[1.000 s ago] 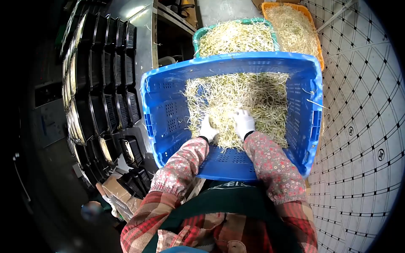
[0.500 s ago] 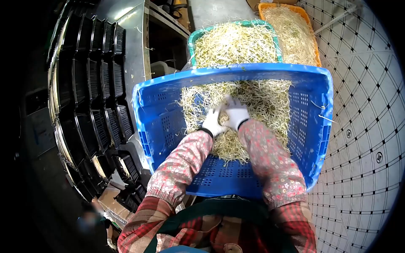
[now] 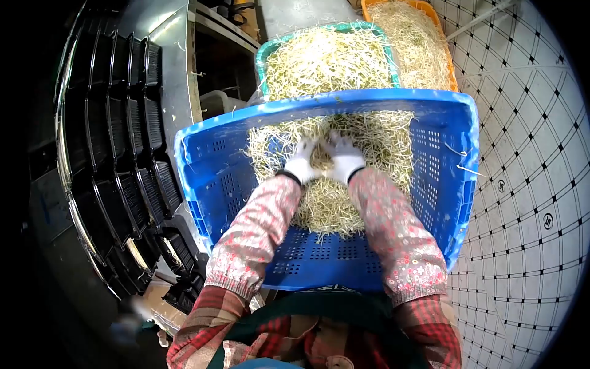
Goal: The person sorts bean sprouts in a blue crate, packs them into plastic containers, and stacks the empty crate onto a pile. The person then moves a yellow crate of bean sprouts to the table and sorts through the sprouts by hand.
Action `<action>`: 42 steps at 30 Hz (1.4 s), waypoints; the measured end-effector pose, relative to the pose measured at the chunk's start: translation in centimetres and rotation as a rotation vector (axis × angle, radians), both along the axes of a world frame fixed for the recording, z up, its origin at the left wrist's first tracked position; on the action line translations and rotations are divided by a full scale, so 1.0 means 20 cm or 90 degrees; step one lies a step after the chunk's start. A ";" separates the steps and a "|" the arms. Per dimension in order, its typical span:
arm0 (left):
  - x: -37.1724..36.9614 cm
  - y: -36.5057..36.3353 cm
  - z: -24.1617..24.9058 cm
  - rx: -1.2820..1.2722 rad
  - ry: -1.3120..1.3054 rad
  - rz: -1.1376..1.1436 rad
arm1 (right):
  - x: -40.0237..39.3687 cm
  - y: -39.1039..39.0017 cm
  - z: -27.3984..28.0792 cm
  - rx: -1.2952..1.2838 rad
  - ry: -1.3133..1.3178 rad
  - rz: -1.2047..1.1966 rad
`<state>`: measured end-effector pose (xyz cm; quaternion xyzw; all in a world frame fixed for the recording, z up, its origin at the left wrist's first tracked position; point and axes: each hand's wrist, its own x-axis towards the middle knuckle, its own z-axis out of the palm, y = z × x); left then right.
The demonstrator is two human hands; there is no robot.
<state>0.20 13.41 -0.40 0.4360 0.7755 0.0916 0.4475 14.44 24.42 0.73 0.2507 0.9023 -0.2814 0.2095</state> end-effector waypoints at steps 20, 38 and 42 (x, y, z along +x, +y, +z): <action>0.39 -0.59 0.12 0.211 -0.050 -0.157 | 0.51 -0.37 0.07 -0.079 0.174 0.277; 0.32 -0.39 0.56 0.311 -0.137 0.145 | 0.38 -0.11 0.47 -0.501 0.415 -0.296; 0.32 -0.43 0.55 0.243 -0.127 0.112 | 0.46 -0.11 0.34 -0.395 0.387 -0.194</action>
